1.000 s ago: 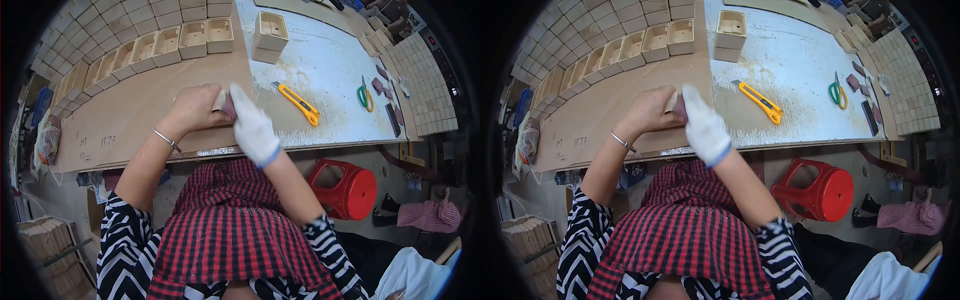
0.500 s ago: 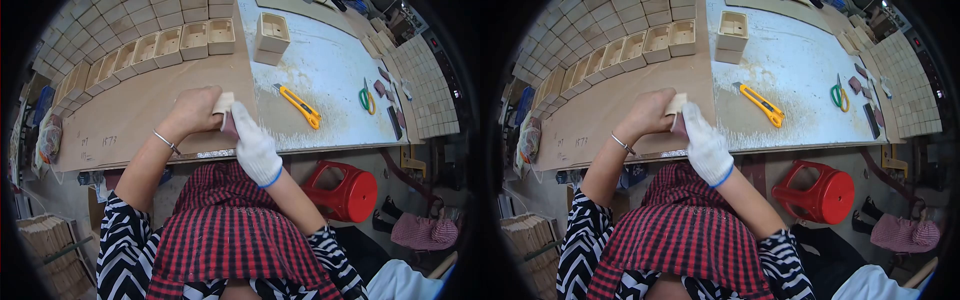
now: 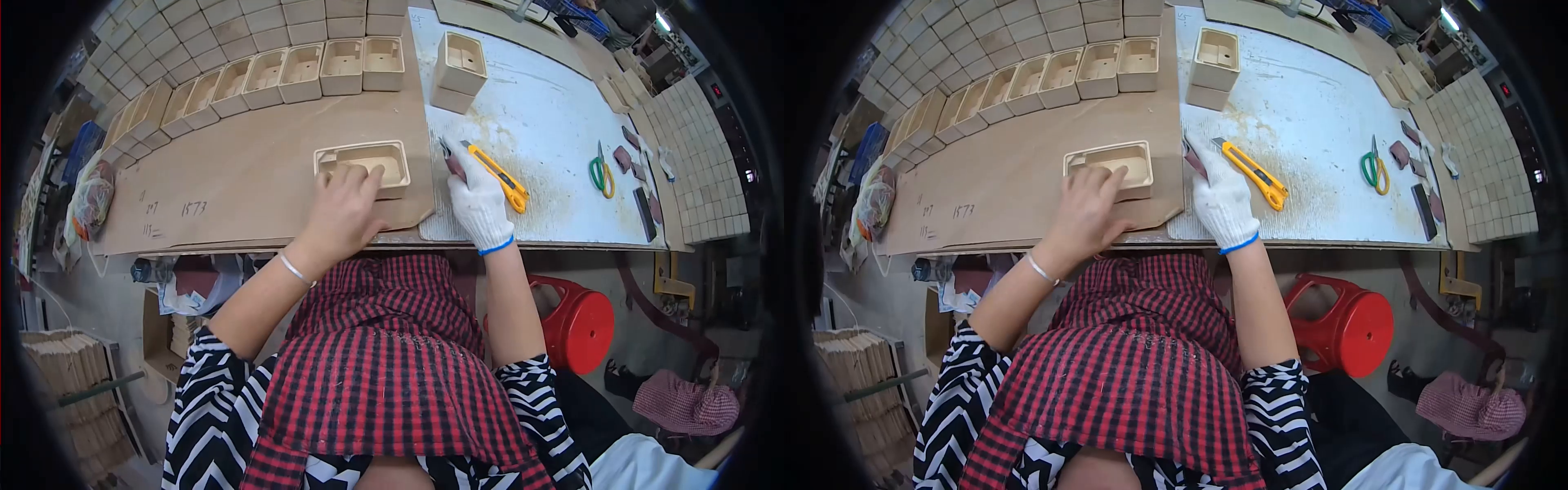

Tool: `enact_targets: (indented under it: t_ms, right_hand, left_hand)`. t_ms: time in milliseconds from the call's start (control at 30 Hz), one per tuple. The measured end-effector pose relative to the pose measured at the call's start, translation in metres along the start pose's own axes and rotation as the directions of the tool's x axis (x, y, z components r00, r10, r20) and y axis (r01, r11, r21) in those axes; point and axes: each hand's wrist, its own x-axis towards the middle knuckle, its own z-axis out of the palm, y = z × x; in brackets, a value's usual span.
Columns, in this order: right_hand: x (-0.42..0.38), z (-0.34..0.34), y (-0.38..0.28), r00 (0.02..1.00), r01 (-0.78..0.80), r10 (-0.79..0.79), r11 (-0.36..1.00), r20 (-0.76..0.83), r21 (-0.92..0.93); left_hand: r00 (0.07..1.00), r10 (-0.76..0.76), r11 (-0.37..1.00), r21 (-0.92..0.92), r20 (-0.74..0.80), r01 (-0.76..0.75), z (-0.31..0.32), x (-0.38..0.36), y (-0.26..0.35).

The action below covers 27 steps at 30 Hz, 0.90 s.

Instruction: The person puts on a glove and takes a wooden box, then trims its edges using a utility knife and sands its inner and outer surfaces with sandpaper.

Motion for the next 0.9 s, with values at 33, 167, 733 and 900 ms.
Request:
enact_targets:
  t_ms: [33, 167, 733, 900]
  right_hand:
    - [-0.001, 0.0, 0.0, 1.0, -0.018, 0.018, 1.0, 0.007, 0.023]
    - [0.009, 0.009, -0.008, 0.996, 0.091, -0.091, 0.995, 0.016, -0.032]
    - [0.013, -0.022, -0.074, 0.833, 0.385, -0.169, 0.861, 0.527, -0.332]
    - [0.049, -0.018, -0.028, 0.914, 0.395, -0.314, 0.835, 0.257, -0.384]
  left_hand:
    - [1.0, -0.002, 1.0, -0.007, 0.002, 0.002, -0.003, 0.001, -0.003]
    - [0.97, -0.008, 0.997, -0.07, -0.242, -0.01, -0.015, 0.013, -0.037]
    - [0.996, -0.093, 0.96, -0.265, 0.012, 0.092, -0.001, 0.021, -0.05]
    - [0.997, -0.067, 0.936, -0.35, -0.036, 0.05, 0.001, 0.017, -0.054]
